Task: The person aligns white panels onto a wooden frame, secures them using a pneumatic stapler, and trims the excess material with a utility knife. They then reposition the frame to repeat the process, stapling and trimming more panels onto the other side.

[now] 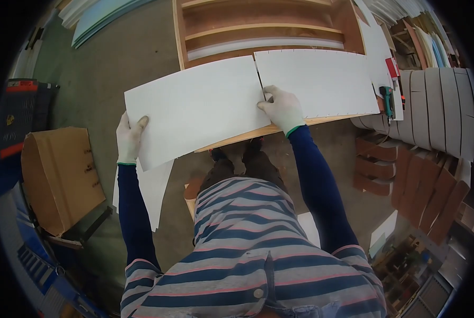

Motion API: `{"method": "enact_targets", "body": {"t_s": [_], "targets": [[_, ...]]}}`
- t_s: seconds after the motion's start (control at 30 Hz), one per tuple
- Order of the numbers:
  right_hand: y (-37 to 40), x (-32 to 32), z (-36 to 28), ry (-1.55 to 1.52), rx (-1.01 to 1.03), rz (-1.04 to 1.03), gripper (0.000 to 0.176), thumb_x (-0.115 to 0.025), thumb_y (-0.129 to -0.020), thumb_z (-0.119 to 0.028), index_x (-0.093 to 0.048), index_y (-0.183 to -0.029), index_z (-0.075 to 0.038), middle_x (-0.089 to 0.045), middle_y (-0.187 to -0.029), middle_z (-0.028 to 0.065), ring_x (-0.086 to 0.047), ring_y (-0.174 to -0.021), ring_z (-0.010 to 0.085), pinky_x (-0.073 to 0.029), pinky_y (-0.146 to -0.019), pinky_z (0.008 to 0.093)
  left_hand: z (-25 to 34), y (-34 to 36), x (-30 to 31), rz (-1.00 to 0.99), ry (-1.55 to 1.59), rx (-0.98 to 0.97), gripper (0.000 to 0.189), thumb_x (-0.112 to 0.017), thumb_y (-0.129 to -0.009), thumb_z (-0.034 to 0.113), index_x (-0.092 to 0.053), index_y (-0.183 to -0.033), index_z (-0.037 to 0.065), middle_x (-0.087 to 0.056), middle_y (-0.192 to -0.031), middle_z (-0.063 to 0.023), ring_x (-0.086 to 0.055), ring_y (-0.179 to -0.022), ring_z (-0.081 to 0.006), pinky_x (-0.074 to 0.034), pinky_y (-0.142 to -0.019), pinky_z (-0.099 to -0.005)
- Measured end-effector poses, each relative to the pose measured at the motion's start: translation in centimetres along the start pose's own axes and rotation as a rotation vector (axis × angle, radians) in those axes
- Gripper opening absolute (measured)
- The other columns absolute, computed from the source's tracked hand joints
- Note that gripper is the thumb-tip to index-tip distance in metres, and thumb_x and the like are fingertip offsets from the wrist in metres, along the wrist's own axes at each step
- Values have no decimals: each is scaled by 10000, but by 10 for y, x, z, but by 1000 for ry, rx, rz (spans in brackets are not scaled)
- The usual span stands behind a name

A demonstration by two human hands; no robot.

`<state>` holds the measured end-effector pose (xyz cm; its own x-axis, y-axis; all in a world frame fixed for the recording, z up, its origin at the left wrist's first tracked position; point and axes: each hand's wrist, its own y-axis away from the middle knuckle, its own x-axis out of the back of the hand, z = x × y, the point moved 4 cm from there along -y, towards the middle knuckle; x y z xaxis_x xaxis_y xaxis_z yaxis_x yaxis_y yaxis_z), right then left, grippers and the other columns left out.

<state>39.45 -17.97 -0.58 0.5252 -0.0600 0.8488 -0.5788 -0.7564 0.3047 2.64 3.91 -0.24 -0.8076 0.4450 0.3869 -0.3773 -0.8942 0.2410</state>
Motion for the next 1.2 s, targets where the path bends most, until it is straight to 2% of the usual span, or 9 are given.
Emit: {"method": "enact_targets", "body": {"t_s": [0.07,0.27,0.3,0.37,0.87,1.0,1.1,1.2], "targets": [[1,0,5,-109,44,61,464,-794,-803,-281,-726,-1227,-107,-743,-970,159,-724,-875,280,-572,-811,365,6,-1,-3,20,103,-43,479,-668,-936,91,-534,-1363,-79,-671,-1226,-150,-661,-1053,-196,-513,-948,-313],[-7,-6,23,-280,53,64,475,-817,-788,-247,-732,-1235,-112,-743,-940,122,-709,-852,211,-566,-800,331,-2,-3,-6,81,54,-71,476,-667,-933,80,-533,-1358,-87,-674,-1224,-156,-660,-1067,-202,-518,-945,-312],[-8,-1,21,-280,49,66,475,-817,-788,-247,-732,-1235,-112,-743,-940,122,-709,-852,211,-566,-800,331,-1,-3,-7,76,55,-71,476,-667,-933,80,-533,-1358,-87,-674,-1224,-156,-660,-1067,-202,-518,-945,-312],[-8,5,18,-301,-3,-35,453,-784,-809,-291,-732,-1230,-133,-751,-1023,126,-719,-945,275,-566,-869,363,-1,-3,-6,96,64,-67,474,-681,-926,92,-547,-1343,-90,-681,-1209,-159,-661,-1065,-207,-518,-943,-316],[-6,6,11,-202,52,-6,432,-774,-827,-301,-709,-1197,-88,-751,-993,136,-723,-918,289,-563,-860,373,5,-10,-4,136,-80,-117,470,-715,-905,120,-579,-1313,-70,-697,-1178,-165,-677,-1038,-228,-525,-923,-328],[-8,6,18,-225,81,21,448,-788,-817,-317,-714,-1195,-89,-751,-990,135,-723,-915,279,-565,-851,368,5,-9,-5,150,-9,-81,468,-714,-903,127,-582,-1306,-71,-697,-1174,-163,-676,-1039,-228,-524,-926,-330],[-9,5,20,-253,115,31,463,-800,-807,-331,-720,-1203,-103,-748,-970,127,-720,-897,268,-565,-840,363,0,-10,-7,124,-8,-128,465,-682,-934,106,-552,-1341,-76,-678,-1192,-135,-653,-1037,-179,-516,-914,-294],[-7,3,23,-287,88,7,470,-805,-802,-333,-724,-1214,-123,-741,-938,121,-713,-871,259,-564,-822,358,-2,-9,-7,144,-14,-123,473,-712,-900,121,-579,-1313,-70,-687,-1199,-160,-667,-1057,-222,-518,-939,-328]]}}
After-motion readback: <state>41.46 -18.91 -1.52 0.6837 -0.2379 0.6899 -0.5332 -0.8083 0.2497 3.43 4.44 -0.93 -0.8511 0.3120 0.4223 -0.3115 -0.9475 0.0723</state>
